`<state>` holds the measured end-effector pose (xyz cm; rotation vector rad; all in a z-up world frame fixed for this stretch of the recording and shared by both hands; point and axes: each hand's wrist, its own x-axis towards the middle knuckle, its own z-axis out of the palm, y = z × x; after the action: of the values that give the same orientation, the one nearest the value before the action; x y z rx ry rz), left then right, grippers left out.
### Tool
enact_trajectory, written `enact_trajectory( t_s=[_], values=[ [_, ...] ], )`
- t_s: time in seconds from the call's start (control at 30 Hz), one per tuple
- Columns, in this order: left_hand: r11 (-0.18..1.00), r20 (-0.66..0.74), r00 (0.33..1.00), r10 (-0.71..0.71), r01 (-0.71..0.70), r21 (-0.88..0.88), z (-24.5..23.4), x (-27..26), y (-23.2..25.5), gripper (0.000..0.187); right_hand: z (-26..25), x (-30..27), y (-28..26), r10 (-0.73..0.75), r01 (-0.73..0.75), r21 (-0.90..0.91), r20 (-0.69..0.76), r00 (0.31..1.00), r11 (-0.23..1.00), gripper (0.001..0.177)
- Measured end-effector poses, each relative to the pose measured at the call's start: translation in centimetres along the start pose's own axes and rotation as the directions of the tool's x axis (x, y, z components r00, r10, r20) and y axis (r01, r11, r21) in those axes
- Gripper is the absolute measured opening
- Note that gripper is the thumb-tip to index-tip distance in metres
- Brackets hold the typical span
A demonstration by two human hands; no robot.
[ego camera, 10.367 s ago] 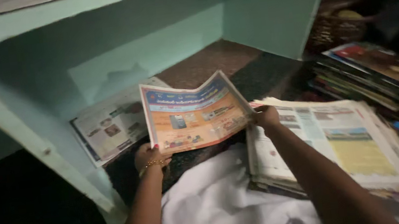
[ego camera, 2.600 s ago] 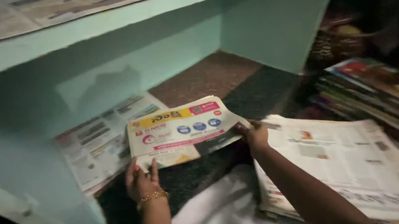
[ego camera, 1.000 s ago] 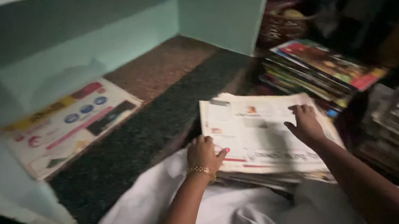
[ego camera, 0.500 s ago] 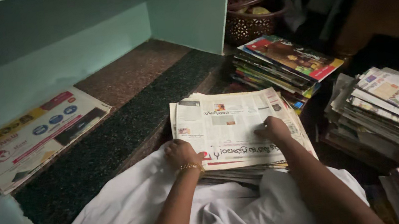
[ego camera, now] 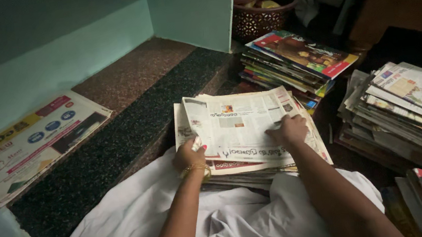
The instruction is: The person sits on the floor and sorts through a stack of newspapers, separating them into smaller piles. They also wipe a section of the floor with a cloth.
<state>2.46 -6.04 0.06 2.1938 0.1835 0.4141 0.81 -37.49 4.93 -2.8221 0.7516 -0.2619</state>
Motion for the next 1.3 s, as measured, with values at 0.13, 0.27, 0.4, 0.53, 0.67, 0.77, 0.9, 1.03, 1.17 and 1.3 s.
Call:
enact_trajectory(
  t_s=[0.13, 0.27, 0.4, 0.53, 0.67, 0.77, 0.9, 1.03, 1.17, 1.3],
  values=[
    [0.992, -0.100, 0.992, 0.077, -0.086, -0.088, 1.1, 0.4, -2.2, 0.036, -0.4, 0.3, 0.3, 0.107, -0.108, -0.038, -0.021, 0.994, 0.993, 0.091],
    [0.888, -0.241, 0.929, 0.280, -0.346, -0.301, 1.7, 0.4, -5.2, 0.035, 0.1, 0.8, 0.4, 0.143, -0.144, 0.050, 0.013, 0.990, 0.988, 0.086],
    [0.821, -0.292, 0.942, 0.163, -0.294, -0.490, 4.4, 0.2, -8.6, 0.038, -0.1, 0.8, 0.4, 0.182, -0.186, 0.132, 0.041, 0.982, 0.974, 0.075],
    [0.854, -0.396, 0.895, 0.208, -0.363, -0.372, 3.9, 0.8, -10.7, 0.050, 0.1, 1.0, 0.1, 0.127, -0.136, 0.123, 0.072, 0.989, 0.983, 0.067],
    [0.854, -0.409, 0.898, 0.164, -0.336, -0.397, 1.6, 1.1, -11.0, 0.047, 3.4, 2.8, 1.1, 0.036, -0.061, 0.258, 0.101, 0.994, 0.964, 0.052],
    [0.670, -0.133, 0.979, -0.153, 0.004, -0.742, -0.9, 1.2, -10.0, 0.046, 5.7, 4.4, 1.5, -0.067, 0.022, 0.483, 0.076, 0.995, 0.875, 0.045],
    [0.525, 0.248, 0.920, -0.305, 0.380, -0.762, -6.8, 1.3, -9.2, 0.048, 4.2, 2.8, -0.9, -0.044, -0.177, 0.691, 0.289, 0.956, 0.701, 0.057],
    [0.514, 0.387, 0.734, -0.558, 0.672, -0.534, -11.2, 3.0, -11.3, 0.039, 0.8, -0.4, -3.9, -0.226, -0.273, 0.714, 0.519, 0.825, 0.645, 0.059],
    [0.590, 0.521, 0.738, -0.429, 0.666, -0.457, -11.3, 6.2, -16.6, 0.034, -0.3, -0.9, -6.2, -0.645, -0.110, 0.855, 0.461, 0.610, 0.506, 0.056],
    [0.520, 0.474, 0.771, -0.425, 0.636, -0.570, -15.1, 7.8, -16.5, 0.040, -2.7, -0.9, -8.6, -0.736, 0.007, 0.846, 0.460, 0.496, 0.534, 0.062]
  ],
)
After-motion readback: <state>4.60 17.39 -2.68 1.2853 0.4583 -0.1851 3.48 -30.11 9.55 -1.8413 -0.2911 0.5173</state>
